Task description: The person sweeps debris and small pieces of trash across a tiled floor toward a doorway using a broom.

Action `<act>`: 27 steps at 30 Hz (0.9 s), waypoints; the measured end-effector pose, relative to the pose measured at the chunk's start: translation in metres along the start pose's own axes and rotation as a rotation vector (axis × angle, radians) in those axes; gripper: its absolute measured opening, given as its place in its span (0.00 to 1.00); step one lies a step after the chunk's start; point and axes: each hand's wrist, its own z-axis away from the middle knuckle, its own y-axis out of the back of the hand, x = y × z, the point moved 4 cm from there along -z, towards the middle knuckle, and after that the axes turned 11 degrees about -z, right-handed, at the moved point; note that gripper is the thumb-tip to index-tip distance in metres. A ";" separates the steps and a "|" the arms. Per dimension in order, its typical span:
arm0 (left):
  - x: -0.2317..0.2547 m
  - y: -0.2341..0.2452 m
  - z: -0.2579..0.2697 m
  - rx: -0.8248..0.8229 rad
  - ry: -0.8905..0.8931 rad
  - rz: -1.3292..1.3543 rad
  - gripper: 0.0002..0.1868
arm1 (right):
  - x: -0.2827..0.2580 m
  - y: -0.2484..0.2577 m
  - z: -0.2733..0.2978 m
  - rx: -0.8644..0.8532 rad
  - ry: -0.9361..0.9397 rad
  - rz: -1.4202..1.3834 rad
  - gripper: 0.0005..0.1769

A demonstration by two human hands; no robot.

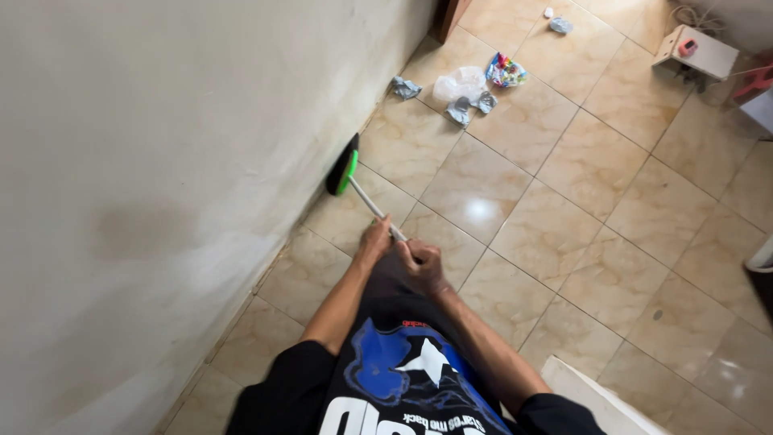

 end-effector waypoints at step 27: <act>-0.091 0.038 0.083 -0.018 0.071 0.003 0.14 | -0.032 -0.130 0.040 -0.072 -0.048 0.220 0.12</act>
